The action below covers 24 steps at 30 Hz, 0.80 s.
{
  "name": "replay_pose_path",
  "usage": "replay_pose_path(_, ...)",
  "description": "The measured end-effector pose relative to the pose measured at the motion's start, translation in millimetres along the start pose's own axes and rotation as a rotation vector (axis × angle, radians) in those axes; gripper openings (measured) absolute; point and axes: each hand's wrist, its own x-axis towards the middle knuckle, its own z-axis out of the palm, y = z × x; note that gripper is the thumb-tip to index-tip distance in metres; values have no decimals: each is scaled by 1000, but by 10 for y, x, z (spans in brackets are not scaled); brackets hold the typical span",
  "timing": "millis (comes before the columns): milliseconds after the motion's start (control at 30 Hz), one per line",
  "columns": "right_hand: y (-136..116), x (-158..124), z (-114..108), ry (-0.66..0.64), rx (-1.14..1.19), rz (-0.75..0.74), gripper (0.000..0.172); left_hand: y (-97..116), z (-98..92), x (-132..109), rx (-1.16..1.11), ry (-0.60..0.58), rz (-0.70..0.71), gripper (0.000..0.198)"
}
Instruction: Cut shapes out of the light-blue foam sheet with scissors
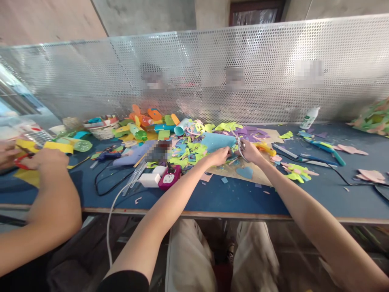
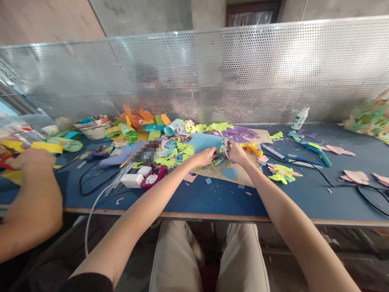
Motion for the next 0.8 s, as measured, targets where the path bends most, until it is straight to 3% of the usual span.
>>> replay_pose_path(333,26,-47,-26,11,-114,-9,38,118,118,14,145,153,-29,24)
replay_pose_path(533,-14,-60,-44,-3,-177,4,27,134,155,54,184,161,-90,21)
replay_pose_path(800,-69,-87,-95,-29,-255,68,30,113,90,36,156,150,5,22)
